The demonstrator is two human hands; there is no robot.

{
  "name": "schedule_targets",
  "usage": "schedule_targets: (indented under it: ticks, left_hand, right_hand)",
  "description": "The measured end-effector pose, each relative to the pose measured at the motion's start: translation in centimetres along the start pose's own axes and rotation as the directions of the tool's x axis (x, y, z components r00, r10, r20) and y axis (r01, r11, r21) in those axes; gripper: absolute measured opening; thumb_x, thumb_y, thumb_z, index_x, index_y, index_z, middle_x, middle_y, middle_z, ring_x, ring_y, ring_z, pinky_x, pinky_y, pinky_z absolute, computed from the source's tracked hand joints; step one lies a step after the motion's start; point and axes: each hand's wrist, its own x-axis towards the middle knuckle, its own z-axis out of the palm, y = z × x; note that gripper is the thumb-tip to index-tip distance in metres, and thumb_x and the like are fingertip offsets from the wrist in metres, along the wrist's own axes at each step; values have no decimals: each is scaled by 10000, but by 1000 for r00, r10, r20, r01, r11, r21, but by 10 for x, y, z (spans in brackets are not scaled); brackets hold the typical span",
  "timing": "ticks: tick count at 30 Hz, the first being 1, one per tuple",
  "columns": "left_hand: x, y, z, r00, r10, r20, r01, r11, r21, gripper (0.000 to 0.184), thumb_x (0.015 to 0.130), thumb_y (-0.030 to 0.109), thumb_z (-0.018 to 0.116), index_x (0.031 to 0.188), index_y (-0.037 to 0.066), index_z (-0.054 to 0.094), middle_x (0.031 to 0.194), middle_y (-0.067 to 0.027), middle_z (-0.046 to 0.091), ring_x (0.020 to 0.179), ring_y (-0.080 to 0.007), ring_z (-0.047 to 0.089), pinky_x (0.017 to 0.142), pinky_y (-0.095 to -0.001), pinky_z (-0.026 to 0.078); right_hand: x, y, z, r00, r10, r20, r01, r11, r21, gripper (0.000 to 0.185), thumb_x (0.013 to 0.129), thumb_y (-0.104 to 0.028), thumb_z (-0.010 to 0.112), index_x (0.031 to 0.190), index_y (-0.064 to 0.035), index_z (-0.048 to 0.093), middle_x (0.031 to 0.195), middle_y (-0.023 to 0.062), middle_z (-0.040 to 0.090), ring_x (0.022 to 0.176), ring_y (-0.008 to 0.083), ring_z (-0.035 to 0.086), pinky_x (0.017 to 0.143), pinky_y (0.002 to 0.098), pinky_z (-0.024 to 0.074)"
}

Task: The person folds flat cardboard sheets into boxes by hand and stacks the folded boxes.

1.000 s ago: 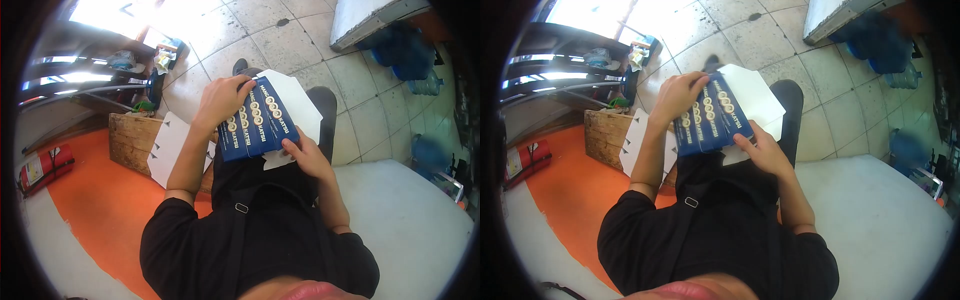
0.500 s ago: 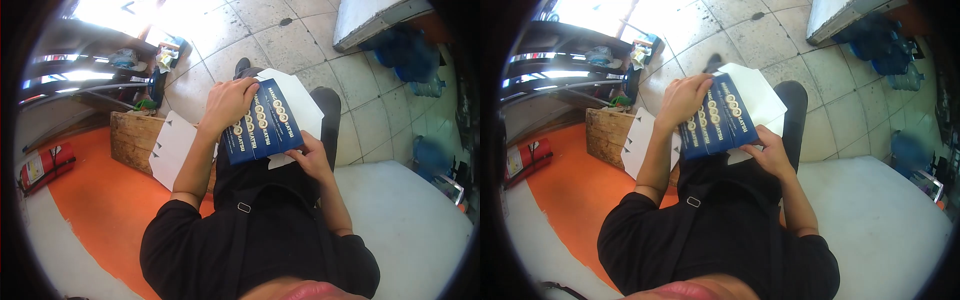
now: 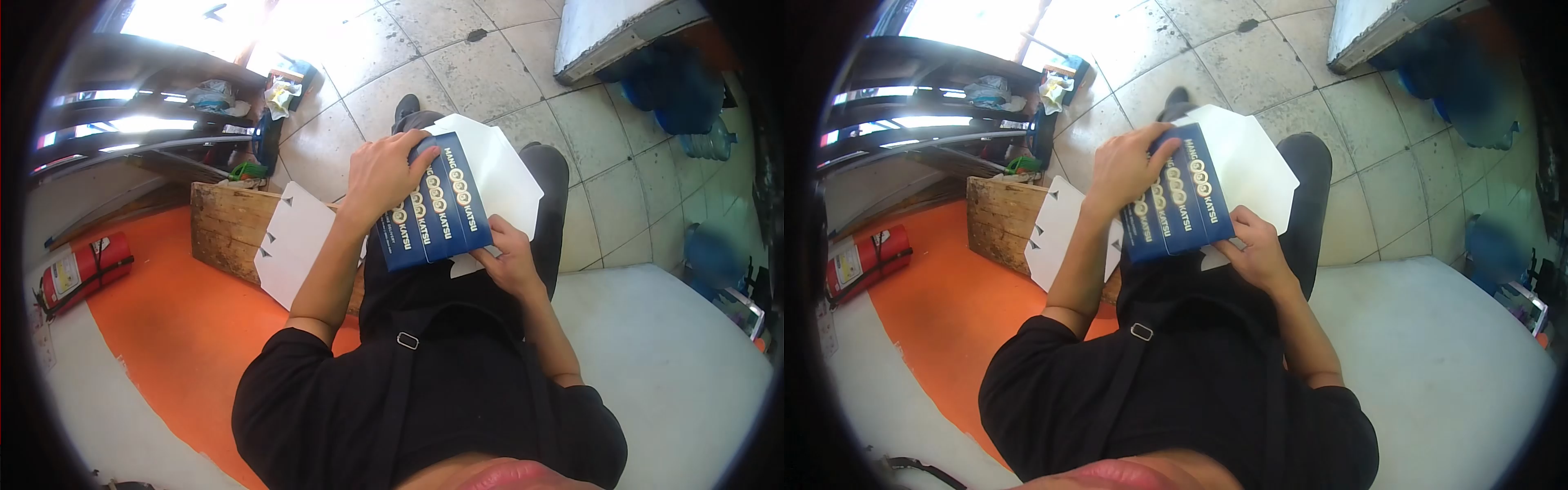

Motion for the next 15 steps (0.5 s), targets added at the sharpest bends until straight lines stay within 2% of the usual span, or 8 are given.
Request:
schedule_targets:
  ticks: [3, 6, 8, 9, 11, 15]
  left_hand:
    - [0, 0, 2, 1000, -7, -7, 7, 1000, -1, 386, 934, 440, 575, 1139, 135, 694, 912, -135, 722, 844, -322, 691, 781, -419, 512]
    - [0, 0, 1, 1000, -10, -9, 10, 1000, 1, 384, 933, 448, 573, 1144, 151, 694, 909, -126, 721, 842, -312, 693, 773, -412, 514]
    - [1, -1, 1, 999, -42, 0, 42, 999, -11, 383, 934, 455, 570, 1149, 162, 693, 905, -118, 719, 839, -304, 693, 769, -405, 516]
    - [0, -1, 2, 999, -41, -1, 41, 999, -9, 383, 934, 455, 570, 1149, 162, 693, 905, -118, 719, 839, -304, 693, 769, -405, 516]
    - [1, -2, 4, 999, -34, 2, 34, 999, 2, 389, 930, 462, 571, 1153, 166, 690, 910, -118, 720, 840, -304, 693, 758, -403, 518]
    - [1, -3, 6, 999, -38, -9, 38, 999, 32, 397, 928, 472, 571, 1153, 167, 687, 911, -119, 721, 844, -307, 694, 749, -406, 520]
  right_hand:
    - [-1, 0, -7, 999, -18, 30, 18, 1000, 5, 202, 794, -20, 737, 993, -54, 724, 866, 83, 635, 748, 221, 634, 688, 311, 502]
    - [3, 1, -13, 994, 22, 106, -31, 996, 79, 216, 801, 0, 715, 1007, -64, 721, 889, 79, 638, 760, 224, 648, 698, 318, 516]
    - [8, -1, -16, 986, 126, 112, -114, 987, -110, 223, 791, 11, 707, 992, -84, 724, 876, 82, 642, 763, 243, 660, 700, 329, 529]
    - [10, 3, -15, 986, 125, 111, -113, 988, -108, 223, 791, 11, 707, 992, -84, 724, 876, 82, 642, 763, 243, 660, 700, 329, 529]
    - [11, 18, -8, 995, 39, 93, -17, 976, -219, 238, 765, 5, 724, 974, -108, 726, 849, 87, 637, 744, 272, 655, 683, 352, 527]
    - [9, 35, -3, 996, 14, 88, 7, 974, -228, 247, 745, -6, 738, 965, -118, 727, 807, 96, 621, 731, 300, 643, 674, 371, 521]
